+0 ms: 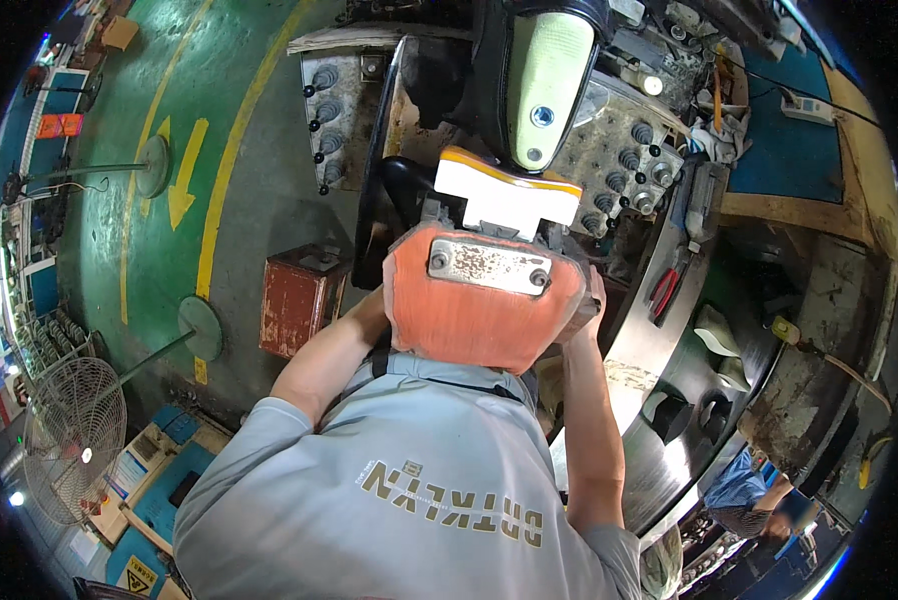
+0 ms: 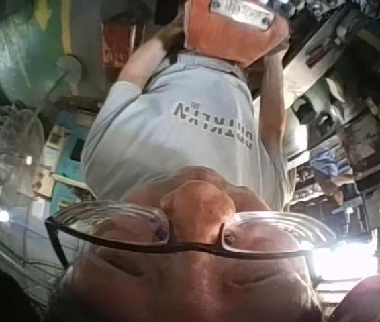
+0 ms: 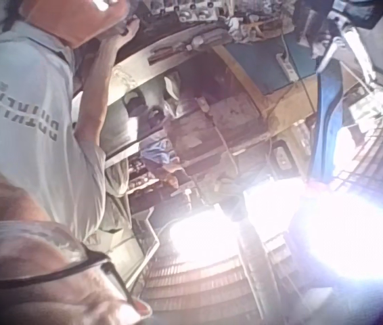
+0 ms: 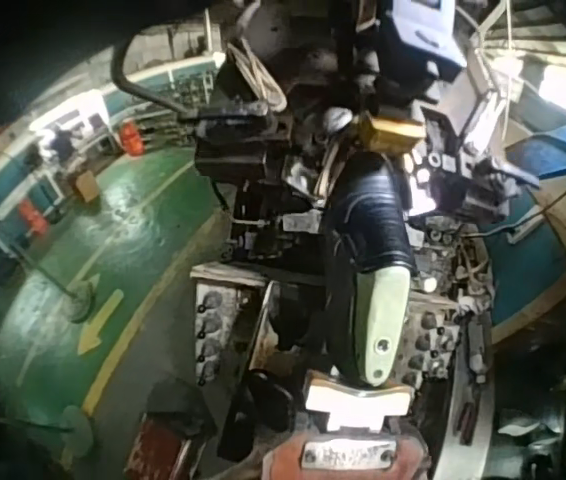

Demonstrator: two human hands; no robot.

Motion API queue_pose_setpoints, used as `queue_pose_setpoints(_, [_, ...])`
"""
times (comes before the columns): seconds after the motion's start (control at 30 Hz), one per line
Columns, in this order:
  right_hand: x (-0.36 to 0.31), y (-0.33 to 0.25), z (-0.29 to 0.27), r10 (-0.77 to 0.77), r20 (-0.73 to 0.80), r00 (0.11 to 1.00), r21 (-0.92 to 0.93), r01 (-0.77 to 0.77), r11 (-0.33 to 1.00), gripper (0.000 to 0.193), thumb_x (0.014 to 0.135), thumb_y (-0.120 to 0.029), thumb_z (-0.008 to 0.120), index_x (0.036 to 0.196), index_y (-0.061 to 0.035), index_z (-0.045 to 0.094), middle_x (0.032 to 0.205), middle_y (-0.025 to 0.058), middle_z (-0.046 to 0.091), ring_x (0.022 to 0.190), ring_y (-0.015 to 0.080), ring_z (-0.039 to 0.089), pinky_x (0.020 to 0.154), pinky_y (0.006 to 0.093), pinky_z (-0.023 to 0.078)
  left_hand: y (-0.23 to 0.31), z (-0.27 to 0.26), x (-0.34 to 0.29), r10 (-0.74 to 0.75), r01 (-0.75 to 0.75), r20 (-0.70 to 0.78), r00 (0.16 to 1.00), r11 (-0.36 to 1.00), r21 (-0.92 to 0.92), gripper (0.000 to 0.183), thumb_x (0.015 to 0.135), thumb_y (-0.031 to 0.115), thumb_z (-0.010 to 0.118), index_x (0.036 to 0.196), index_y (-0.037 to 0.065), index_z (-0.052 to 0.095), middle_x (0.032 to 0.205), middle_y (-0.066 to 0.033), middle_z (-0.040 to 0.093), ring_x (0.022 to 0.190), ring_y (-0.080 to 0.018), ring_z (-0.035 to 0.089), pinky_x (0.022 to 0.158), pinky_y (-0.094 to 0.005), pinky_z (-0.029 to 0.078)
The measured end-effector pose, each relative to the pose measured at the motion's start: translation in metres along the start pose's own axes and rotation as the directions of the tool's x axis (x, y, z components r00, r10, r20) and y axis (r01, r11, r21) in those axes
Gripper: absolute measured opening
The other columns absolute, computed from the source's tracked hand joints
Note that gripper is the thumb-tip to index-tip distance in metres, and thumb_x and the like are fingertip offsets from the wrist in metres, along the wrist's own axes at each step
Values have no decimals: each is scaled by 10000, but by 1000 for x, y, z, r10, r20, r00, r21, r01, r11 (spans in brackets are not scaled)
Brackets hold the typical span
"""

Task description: The person repeatedly picks up black leather shoes from a conveyor belt, inserts a green shoe last into each shoe, and places the shoe into a machine to secure the sole. After processing, the person removes the shoe from the machine and returns it to the conveyor belt. This cycle is performed multiple times throughout the video.

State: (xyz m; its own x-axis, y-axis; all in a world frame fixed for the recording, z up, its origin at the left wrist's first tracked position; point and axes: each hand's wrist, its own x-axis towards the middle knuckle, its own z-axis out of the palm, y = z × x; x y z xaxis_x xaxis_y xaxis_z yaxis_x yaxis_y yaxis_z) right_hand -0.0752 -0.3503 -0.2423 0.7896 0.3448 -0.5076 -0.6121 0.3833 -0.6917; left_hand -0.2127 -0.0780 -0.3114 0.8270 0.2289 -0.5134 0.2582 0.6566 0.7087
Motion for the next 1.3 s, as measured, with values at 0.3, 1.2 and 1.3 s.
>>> queue_pose_setpoints(0.3, [-14, -10, -20, 203, -35, 979, 177, -194, 965, 391, 1018, -303, 390, 1233, -19, 551, 1191, 124, 629, 1094, 271, 602, 972, 401, 471, 80, 6, -64, 275, -251, -116, 954, 950, 184, 748, 626, 75, 809, 1287, -18, 471, 1205, -89, 588, 1115, -195, 567, 1003, -340, 422])
queue_pose_setpoints(1.2, [-224, -123, -27, 8, 483, 876, -411, 219, 885, 1033, 751, -341, 836, 1490, 9, 205, 1435, 185, 424, 1334, 294, 418, 1105, 413, 330, 90, 301, -174, -115, -16, 392, 913, 949, 315, 909, 724, 340, 830, 1410, -29, 361, 1311, -87, 531, 1208, -192, 507, 1038, -352, 394])
queue_pose_setpoints(1.3, [-256, -132, -53, 55, 291, 955, 193, -115, 974, 713, 910, -399, 639, 1441, -19, 354, 1351, 151, 526, 1219, 281, 532, 1004, 450, 451, 60, 340, -163, -197, 32, 556, 807, 956, 292, 706, 959, 461, 550, 1439, -13, 340, 1312, -73, 530, 1193, -153, 500, 987, -325, 386])
